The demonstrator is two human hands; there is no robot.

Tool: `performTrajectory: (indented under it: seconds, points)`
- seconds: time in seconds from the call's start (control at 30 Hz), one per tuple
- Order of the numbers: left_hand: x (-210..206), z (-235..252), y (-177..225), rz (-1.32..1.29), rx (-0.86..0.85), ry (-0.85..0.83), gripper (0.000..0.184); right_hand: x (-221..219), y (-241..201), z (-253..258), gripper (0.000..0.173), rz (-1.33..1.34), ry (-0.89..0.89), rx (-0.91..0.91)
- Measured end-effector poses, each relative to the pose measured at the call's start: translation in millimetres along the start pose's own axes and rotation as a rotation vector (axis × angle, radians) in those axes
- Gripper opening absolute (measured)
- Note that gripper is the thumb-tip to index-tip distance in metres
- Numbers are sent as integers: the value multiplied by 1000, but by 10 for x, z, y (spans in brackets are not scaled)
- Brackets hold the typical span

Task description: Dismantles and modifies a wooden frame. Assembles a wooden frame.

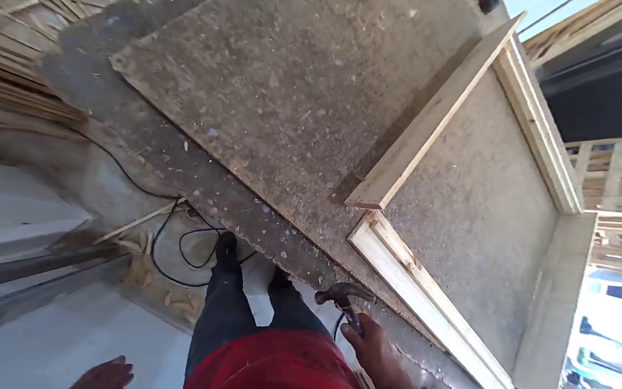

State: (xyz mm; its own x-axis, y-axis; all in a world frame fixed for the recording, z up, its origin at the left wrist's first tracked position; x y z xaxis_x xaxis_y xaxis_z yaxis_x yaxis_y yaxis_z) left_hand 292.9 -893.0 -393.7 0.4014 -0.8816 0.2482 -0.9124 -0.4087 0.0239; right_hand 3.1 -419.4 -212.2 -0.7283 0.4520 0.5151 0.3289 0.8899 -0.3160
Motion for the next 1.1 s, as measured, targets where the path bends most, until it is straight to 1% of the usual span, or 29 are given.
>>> performTrajectory:
  seconds: [0.07, 0.17, 0.23, 0.3, 0.4, 0.5, 0.53, 0.6, 0.67, 0.73, 0.8, 0.87, 0.93, 1.0, 1.1]
  points:
    - [159, 50, 329, 8, -17, -14, 49, -89, -196, 8, 50, -81, -65, 15]
    - [194, 57, 723, 37, -33, -17, 48, -164, -399, 69, 52, -112, -147, 17]
    - [134, -23, 951, 95, -51, -33, 45, -184, -462, 83, 53, -86, -147, 9]
    - [39, -168, 1209, 189, -124, -57, 41, -187, -442, 93, 52, -27, -113, 1]
    - [-150, -571, 1707, 346, -314, -83, 37, -178, -334, 79, 52, 67, -40, -4]
    - [-455, -1120, 2381, 421, -639, -101, 31, -172, -208, 46, 54, 185, 52, 13]
    - [-589, -1309, 2625, 451, -742, -111, 32, -161, -170, 27, 55, 243, 85, 23]
    - [-907, -1673, 3114, 517, -972, -87, 36, -111, -130, -18, 54, 366, 143, 38]
    - [-1337, -2071, 3568, 536, -1150, -88, 40, -56, -99, -57, 51, 501, 204, 69]
    - [-1878, -2519, 3932, 569, -1309, -106, 41, -2, -51, -52, 47, 658, 257, 113]
    - [-2492, -2989, 4192, 676, -1429, -102, 38, 117, -17, 12, 46, 819, 305, 184]
    - [-3068, -3351, 4346, 807, -1442, -112, 39, 211, -48, 54, 46, 945, 329, 234]
    - [-3651, -3567, 4455, 863, -1404, -145, 44, 318, -84, 142, 45, 1068, 366, 272]
    - [-4175, -3630, 4549, 950, -1373, -152, 58, 387, -149, 233, 43, 1263, 421, 289]
    - [-4822, -3530, 4695, 1075, -1318, -130, 77, 464, -281, 380, 42, 1536, 498, 277]
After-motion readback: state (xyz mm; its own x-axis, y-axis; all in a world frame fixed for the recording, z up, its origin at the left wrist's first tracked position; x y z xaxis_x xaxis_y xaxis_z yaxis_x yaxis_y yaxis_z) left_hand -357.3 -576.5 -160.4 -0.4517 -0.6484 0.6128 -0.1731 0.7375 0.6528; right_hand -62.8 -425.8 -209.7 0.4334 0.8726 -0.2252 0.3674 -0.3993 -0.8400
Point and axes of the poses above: each hand's wrist, its own z-axis towards the middle knuckle, its own x-axis out of the back of the hand, y = z × x, the point moved 4 cm from there along z, towards the middle knuckle, and after that the axes turned 10 degrees about x, right-handed, at the moved point
